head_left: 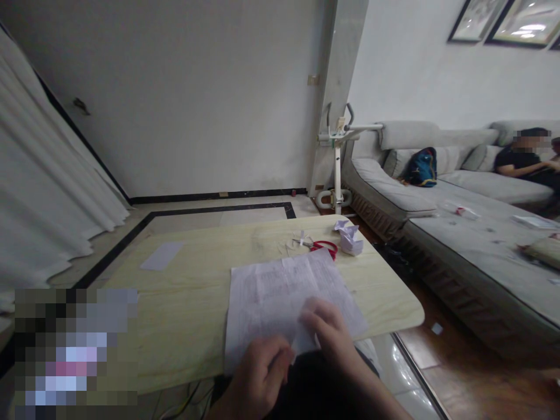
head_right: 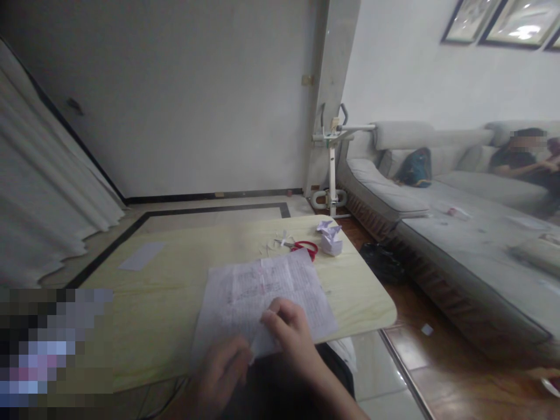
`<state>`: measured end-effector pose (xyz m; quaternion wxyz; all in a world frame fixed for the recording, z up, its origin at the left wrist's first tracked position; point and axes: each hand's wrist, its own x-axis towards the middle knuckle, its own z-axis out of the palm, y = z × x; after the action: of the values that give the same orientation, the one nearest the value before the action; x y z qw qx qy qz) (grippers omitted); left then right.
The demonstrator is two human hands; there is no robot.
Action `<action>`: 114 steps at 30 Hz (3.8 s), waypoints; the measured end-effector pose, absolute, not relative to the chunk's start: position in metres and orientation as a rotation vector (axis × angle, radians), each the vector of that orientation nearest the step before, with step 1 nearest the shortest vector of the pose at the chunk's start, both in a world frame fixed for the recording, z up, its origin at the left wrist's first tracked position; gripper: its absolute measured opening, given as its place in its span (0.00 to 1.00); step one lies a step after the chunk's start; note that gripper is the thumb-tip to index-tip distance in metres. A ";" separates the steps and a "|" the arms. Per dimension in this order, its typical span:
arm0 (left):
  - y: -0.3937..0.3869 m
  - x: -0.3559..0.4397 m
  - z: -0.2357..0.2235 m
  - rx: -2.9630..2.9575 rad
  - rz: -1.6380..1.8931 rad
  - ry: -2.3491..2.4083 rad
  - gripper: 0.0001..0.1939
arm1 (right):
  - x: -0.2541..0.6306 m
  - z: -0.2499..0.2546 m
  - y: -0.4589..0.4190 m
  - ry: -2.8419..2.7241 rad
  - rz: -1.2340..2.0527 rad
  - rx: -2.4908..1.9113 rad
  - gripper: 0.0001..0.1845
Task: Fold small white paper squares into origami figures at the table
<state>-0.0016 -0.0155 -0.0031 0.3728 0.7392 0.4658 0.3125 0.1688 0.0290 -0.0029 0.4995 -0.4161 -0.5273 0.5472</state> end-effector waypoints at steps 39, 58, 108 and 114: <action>-0.013 0.002 -0.005 1.094 1.058 1.018 0.09 | 0.164 0.004 0.022 -1.339 1.609 -0.847 0.13; -0.007 0.003 -0.018 0.952 1.035 0.747 0.11 | 0.164 0.002 0.021 -1.243 1.873 -0.645 0.18; -0.005 0.000 -0.029 2.116 1.332 1.407 0.23 | 0.156 -0.014 0.017 -1.755 0.620 -1.003 0.07; -0.004 -0.001 -0.031 2.190 1.347 1.379 0.21 | 0.155 -0.011 0.017 -1.768 0.633 -1.049 0.06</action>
<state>-0.0007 -0.0042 -0.0313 0.1117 0.7460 0.4697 0.4587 0.1553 0.0173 -0.0106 0.4756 -0.4290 -0.7231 0.2588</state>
